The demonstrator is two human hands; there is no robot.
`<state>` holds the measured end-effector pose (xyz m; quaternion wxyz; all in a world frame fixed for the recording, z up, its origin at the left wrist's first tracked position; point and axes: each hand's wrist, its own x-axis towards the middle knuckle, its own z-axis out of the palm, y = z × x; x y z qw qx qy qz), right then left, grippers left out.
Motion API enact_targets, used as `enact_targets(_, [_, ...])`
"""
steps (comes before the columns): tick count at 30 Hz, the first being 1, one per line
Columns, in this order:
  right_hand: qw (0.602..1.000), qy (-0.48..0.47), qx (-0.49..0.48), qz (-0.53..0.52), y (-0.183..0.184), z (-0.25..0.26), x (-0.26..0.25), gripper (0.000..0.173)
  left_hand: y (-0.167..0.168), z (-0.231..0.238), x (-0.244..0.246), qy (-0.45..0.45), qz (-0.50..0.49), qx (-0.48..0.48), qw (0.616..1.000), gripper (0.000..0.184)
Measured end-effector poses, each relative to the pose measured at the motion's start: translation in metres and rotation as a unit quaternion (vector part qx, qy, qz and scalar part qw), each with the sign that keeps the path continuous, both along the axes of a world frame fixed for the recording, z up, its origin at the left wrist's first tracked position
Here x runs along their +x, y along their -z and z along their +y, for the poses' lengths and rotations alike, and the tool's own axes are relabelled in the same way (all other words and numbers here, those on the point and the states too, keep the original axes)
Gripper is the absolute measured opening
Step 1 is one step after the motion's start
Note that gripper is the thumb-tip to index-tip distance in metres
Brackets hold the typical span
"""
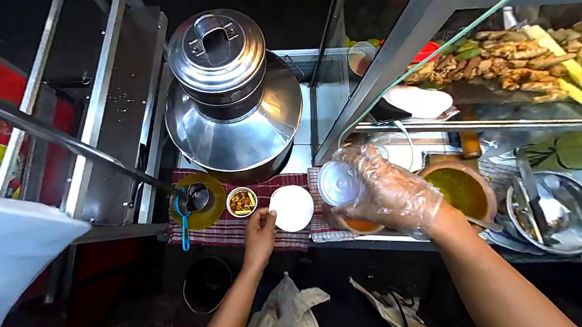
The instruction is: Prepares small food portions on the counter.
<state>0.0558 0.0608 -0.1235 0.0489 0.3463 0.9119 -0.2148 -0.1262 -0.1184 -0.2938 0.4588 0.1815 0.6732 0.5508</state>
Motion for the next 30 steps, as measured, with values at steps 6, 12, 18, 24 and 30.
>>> enact_targets(6, [0.998,-0.026,-0.009,-0.050,0.021,-0.007,-0.017,0.098,0.019,0.006,0.013,-0.105,-0.085,-0.005,0.991,0.023])
enact_targets(12, [0.988,-0.081,0.013,-0.131,0.047,-0.002,-0.044,0.092,0.019,0.009,0.019,-0.133,-0.121,-0.017,0.984,0.025])
enact_targets(18, [0.984,-0.132,0.010,-0.120,0.079,-0.006,-0.069,0.090,0.023,0.008,0.023,-0.165,-0.140,-0.005,0.976,0.023])
enact_targets(24, [0.975,-0.170,0.014,-0.144,0.098,-0.014,-0.090,0.090,0.023,0.010,0.024,-0.171,-0.145,-0.003,0.974,0.022])
enact_targets(30, [0.973,-0.187,0.016,-0.138,0.112,-0.013,-0.095,0.089,0.024,0.010,0.025,-0.177,-0.151,0.000,0.973,0.021])
